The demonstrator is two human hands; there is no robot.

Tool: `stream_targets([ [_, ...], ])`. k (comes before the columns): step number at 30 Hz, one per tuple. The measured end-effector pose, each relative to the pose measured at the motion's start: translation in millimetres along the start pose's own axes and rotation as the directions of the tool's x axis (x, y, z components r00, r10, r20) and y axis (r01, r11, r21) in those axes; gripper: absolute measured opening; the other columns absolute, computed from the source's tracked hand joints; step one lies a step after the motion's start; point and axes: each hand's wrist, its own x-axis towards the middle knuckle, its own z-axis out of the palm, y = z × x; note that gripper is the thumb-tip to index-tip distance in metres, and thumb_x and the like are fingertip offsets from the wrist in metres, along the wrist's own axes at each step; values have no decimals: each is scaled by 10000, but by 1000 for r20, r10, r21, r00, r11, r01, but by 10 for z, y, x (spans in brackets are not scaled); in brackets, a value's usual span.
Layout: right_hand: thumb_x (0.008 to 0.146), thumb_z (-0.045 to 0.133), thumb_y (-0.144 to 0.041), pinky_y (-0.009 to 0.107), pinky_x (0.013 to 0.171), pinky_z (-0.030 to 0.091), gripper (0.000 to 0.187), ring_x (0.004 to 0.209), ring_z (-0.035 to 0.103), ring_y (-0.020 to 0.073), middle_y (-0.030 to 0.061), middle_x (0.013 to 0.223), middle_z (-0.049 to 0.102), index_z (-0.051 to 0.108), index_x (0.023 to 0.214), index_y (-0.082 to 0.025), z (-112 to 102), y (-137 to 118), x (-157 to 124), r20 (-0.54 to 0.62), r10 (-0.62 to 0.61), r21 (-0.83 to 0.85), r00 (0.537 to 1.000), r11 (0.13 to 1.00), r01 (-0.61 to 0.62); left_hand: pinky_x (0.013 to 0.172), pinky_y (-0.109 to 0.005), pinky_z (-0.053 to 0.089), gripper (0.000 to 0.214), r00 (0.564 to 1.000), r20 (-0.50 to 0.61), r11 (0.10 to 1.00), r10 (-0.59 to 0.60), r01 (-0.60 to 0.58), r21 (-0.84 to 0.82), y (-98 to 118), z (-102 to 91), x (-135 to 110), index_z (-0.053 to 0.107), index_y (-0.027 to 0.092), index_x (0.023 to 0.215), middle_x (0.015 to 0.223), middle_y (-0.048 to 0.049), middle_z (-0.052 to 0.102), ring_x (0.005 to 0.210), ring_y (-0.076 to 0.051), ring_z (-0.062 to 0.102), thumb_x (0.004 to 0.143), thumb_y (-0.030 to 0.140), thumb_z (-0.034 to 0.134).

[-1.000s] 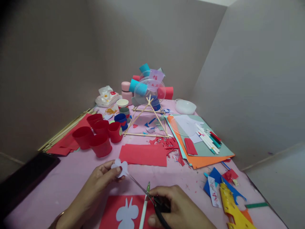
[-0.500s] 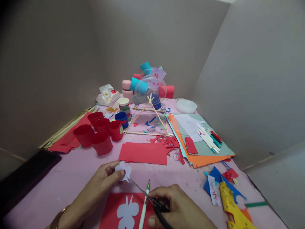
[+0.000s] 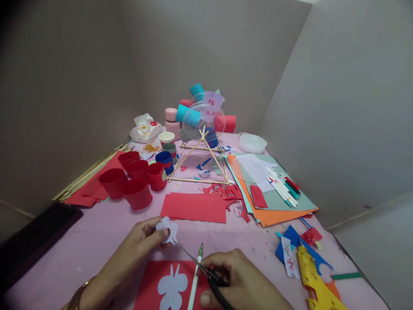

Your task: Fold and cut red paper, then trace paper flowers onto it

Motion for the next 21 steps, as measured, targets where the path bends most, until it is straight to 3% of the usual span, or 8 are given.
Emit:
stream_targets([
  [8,696,737,-380,161,476,263,277,552,270,79,-62,597,381,700,861,-160,13,-6,-6,-20,-10,-29,1000,1000,9,549,-224,346,194,1000,-6,1000,-16,16,-6,2,12,-19,557,174,639,592,30,509,571,-124,427,709,354,573],
  [15,711,726,-381,161,546,352,290,586,326,91,-44,651,462,709,920,-181,11,-3,-16,-10,-13,10,1000,1000,13,546,-227,341,195,1000,-11,1000,-15,15,13,-3,9,0,556,171,642,596,25,512,572,-126,425,720,350,562],
  [21,703,732,-391,163,510,321,305,568,324,87,-51,619,442,701,908,-167,7,7,1,-15,-3,-16,1000,1000,3,559,-236,338,175,1000,1,1000,-8,8,15,25,14,-22,545,175,646,606,27,499,583,-130,417,729,329,544],
])
